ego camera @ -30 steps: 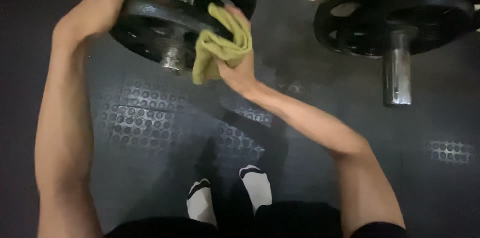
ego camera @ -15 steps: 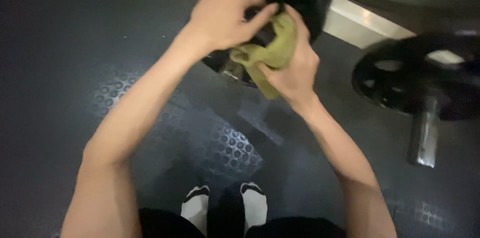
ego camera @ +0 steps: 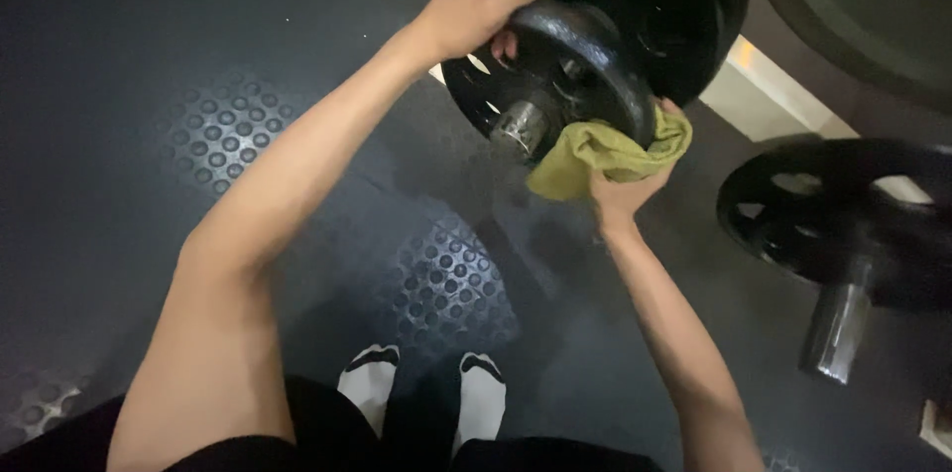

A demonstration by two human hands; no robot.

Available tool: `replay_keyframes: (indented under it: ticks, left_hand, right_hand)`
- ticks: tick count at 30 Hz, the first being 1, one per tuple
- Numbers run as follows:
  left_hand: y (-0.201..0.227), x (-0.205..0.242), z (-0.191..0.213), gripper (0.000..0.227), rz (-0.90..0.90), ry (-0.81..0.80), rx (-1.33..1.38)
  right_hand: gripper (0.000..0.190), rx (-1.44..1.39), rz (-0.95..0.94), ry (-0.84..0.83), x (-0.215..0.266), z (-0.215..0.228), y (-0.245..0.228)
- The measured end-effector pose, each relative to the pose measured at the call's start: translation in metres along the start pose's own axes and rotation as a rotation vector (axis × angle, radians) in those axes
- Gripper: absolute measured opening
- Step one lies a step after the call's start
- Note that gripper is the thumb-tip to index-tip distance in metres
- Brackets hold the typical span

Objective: Cleaning weight plates on a rack in a gym using a yellow cloth.

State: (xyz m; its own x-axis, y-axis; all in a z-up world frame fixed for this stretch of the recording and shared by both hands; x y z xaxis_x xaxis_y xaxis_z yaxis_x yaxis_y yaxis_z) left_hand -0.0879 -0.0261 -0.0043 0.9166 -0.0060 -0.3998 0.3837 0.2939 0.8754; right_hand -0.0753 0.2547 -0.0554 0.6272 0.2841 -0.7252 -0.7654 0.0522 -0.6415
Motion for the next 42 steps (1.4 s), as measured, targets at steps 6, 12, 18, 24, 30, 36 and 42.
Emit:
replay_keyframes:
  ticks: [6,12,18,24,30,36,42]
  left_hand:
    - [0.02,-0.006,0.0,0.035,-0.02,0.002,-0.108]
    - [0.071,-0.019,-0.006,0.028,-0.145,-0.015,-0.484]
    - [0.074,-0.036,-0.023,0.026,-0.356,0.201,-0.659]
    - [0.048,-0.041,-0.019,0.028,-0.061,0.103,-0.553]
    - [0.053,-0.034,-0.013,0.028,-0.01,0.227,-0.646]
    - [0.08,-0.04,-0.029,0.033,-0.182,0.106,-0.65]
    - [0.091,-0.032,-0.028,0.042,-0.058,0.038,-0.626]
  right_hand:
    - [0.07,-0.088,-0.38,0.006,0.082,0.019,0.139]
    - [0.056,0.094,-0.093,-0.127,-0.052,0.008,-0.035]
    - [0.074,0.014,-0.194,-0.544,-0.142,-0.054,-0.094]
    - [0.106,-0.2,-0.218,-0.87,-0.138,-0.083,-0.066]
    - [0.107,-0.41,-0.305,-0.884,-0.127,-0.09,-0.068]
    - [0.101,-0.139,-0.088,-0.633,-0.121,-0.069,-0.1]
    - [0.097,0.379,-0.299,-0.388,-0.106,-0.063,-0.119]
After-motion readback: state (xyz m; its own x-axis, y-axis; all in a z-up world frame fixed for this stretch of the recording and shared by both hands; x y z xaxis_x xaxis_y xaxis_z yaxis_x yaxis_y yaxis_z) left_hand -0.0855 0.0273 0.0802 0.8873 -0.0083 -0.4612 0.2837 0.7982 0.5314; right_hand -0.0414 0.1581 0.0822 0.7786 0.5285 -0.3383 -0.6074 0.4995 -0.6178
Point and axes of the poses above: each hand's wrist, its own x-axis away from the middle knuckle, its own z-axis out of the back of the hand, y = z × x, the point moved 10 cm from there along -x, towards the middle knuckle, and after that the axes turned 7 degrees about -x, right-handed, at the moved point
